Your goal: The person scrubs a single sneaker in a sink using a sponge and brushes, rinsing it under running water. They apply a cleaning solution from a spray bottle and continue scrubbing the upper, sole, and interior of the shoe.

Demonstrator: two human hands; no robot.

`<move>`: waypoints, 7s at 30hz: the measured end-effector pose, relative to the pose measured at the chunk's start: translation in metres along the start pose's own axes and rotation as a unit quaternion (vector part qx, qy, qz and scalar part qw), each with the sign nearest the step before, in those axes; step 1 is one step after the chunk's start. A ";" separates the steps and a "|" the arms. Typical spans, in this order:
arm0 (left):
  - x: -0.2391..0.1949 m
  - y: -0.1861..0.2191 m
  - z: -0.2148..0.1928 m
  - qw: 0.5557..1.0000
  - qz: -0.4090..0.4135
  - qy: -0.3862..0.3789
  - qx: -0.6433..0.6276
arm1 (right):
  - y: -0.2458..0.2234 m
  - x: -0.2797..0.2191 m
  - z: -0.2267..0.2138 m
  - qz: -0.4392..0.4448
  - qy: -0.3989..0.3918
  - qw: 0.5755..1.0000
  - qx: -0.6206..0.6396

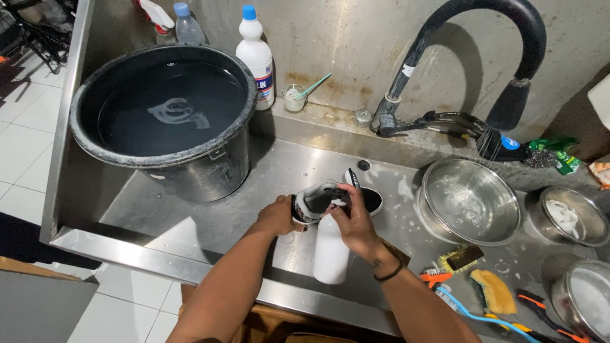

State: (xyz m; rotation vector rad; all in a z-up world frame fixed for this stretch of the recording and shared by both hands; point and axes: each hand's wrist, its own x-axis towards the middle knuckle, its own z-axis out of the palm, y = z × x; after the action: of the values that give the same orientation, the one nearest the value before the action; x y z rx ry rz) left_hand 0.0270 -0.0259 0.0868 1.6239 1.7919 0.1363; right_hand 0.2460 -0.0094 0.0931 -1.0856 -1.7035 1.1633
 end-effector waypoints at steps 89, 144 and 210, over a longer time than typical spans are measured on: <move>0.091 -0.031 -0.008 0.840 0.073 0.528 0.103 | 0.059 -0.162 -0.293 0.253 -0.298 0.756 -0.525; 0.072 0.015 -0.033 0.969 0.132 -0.092 0.188 | 0.023 0.094 -0.083 -0.029 -0.335 0.821 -0.462; 0.020 0.023 -0.032 0.948 0.123 -0.188 0.224 | -0.053 0.031 -0.064 0.127 -0.435 0.729 -0.513</move>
State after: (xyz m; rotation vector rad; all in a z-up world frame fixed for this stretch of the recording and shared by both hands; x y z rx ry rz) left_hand 0.0291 0.0087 0.1138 2.0236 1.3824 -0.4737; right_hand 0.2837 0.0261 0.1653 -1.5491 -3.2613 0.8741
